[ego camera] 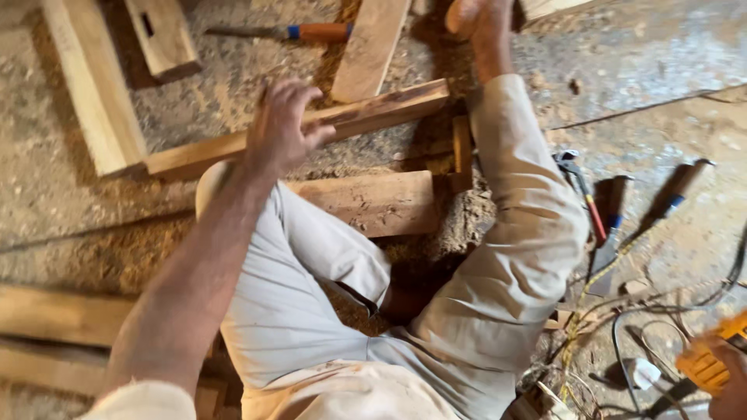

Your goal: The person sits on the workshop floor, sorts through wooden planks and offcuts, and compares pieces against each other. They use a try square and a pencil to mark a straight line on a plank, then briefly use an angle grinder on a board and continue marking and checking pieces.

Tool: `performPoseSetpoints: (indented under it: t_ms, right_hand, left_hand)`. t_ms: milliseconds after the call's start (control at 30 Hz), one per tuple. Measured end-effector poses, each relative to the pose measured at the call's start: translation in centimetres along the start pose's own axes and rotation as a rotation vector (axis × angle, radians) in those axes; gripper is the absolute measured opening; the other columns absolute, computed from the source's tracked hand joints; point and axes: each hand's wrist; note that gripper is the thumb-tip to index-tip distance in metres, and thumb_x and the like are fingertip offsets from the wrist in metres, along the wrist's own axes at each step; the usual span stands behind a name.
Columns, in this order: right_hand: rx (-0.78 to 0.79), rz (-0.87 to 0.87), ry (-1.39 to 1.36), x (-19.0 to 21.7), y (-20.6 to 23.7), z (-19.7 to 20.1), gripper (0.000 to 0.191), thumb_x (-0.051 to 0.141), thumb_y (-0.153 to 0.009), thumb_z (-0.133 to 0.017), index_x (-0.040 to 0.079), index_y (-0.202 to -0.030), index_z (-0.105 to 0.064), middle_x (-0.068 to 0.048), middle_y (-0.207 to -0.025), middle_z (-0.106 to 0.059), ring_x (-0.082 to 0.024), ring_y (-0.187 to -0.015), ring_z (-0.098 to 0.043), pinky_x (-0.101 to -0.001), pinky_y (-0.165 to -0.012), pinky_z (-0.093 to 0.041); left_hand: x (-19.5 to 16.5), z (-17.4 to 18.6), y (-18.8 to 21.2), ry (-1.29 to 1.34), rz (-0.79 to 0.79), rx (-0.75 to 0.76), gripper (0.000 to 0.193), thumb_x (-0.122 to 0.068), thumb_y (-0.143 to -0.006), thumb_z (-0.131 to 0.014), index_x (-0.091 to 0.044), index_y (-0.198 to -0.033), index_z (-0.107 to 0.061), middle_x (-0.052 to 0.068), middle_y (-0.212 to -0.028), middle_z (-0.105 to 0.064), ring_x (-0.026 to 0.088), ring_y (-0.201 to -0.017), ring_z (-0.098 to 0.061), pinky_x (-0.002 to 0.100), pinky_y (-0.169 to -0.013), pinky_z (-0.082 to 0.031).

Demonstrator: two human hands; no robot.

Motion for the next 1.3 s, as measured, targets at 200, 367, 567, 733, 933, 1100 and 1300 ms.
performPoseSetpoints:
  t_ms: [200, 367, 567, 733, 933, 1100, 1300]
  right_hand:
    - [0.097, 0.347, -0.801, 1.6, 26.7, -2.4, 0.079, 0.022, -0.083, -0.084, 0.001, -0.149, -0.047, -0.02, -0.12, -0.073, -0.028, -0.101, -0.076, -0.0456, -0.087, -0.067]
    - [0.156, 0.163, -0.696, 0.5, 28.4, -9.7, 0.087, 0.021, -0.08, -0.087, 0.001, -0.152, -0.041, -0.019, -0.125, -0.068, -0.027, -0.107, -0.071, -0.0449, -0.092, -0.061]
    - [0.066, -0.358, -0.608, 3.7, 21.1, -13.5, 0.072, 0.033, -0.08, -0.084, 0.003, -0.14, -0.057, -0.012, -0.114, -0.073, -0.019, -0.095, -0.07, -0.0359, -0.081, -0.059]
    - [-0.324, -0.475, 0.532, 5.9, 20.0, -14.6, 0.057, 0.044, -0.071, -0.092, 0.007, -0.109, -0.07, -0.014, -0.093, -0.074, -0.025, -0.08, -0.071, -0.0403, -0.074, -0.057]
    - [-0.477, -0.36, 0.44, 6.1, 19.5, -15.8, 0.064, 0.044, -0.067, -0.091, 0.006, -0.112, -0.066, -0.015, -0.094, -0.074, -0.03, -0.084, -0.074, -0.0421, -0.074, -0.056]
    - [-0.336, -0.556, 0.525, 7.1, 19.2, -15.6, 0.066, 0.047, -0.065, -0.093, 0.006, -0.108, -0.063, -0.02, -0.092, -0.075, -0.037, -0.088, -0.073, -0.0482, -0.075, -0.057]
    - [-0.241, -0.354, 0.583, 7.0, 12.3, -15.8, 0.068, 0.036, -0.068, -0.09, 0.0, -0.113, -0.053, -0.022, -0.101, -0.069, -0.041, -0.093, -0.071, -0.0509, -0.08, -0.056]
  left_hand:
    - [-12.4, 2.2, 3.3, 0.398, -0.097, -0.093, 0.09, -0.05, -0.076, -0.089, -0.006, -0.145, -0.051, 0.02, -0.15, -0.053, 0.035, -0.14, -0.047, 0.051, -0.12, -0.036]
    - [-14.5, 3.8, 4.2, 0.538, -0.316, -0.228, 0.068, -0.038, -0.069, -0.086, -0.002, -0.121, -0.062, 0.022, -0.117, -0.066, 0.042, -0.109, -0.062, 0.051, -0.099, -0.05]
    - [-7.8, 3.1, 10.1, 0.782, 0.114, -0.077, 0.029, -0.022, -0.071, -0.076, -0.002, -0.092, -0.073, 0.017, -0.073, -0.069, 0.035, -0.063, -0.066, 0.044, -0.063, -0.054]
    - [-6.3, 0.1, 10.0, 0.495, 0.486, -0.076, 0.018, -0.021, -0.073, -0.073, -0.003, -0.073, -0.071, 0.019, -0.068, -0.069, 0.035, -0.062, -0.07, 0.048, -0.065, -0.058]
    - [-7.2, -0.2, 7.9, 0.525, 0.47, -0.026, 0.013, -0.018, -0.075, -0.072, -0.005, -0.072, -0.073, 0.017, -0.063, -0.069, 0.033, -0.057, -0.07, 0.047, -0.064, -0.059]
    - [-7.1, 0.4, 8.6, 0.536, 0.459, 0.03, 0.013, -0.018, -0.072, -0.073, -0.005, -0.072, -0.073, 0.015, -0.061, -0.069, 0.03, -0.056, -0.071, 0.046, -0.065, -0.06]
    - [-7.1, -0.3, 8.8, 0.553, 0.436, 0.147, 0.023, -0.026, -0.076, -0.078, -0.004, -0.081, -0.073, 0.017, -0.072, -0.073, 0.031, -0.067, -0.074, 0.046, -0.072, -0.062]
Point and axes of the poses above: each hand's wrist, its own y-axis away from the middle knuckle, its own z-axis out of the back of the hand, x = y × z
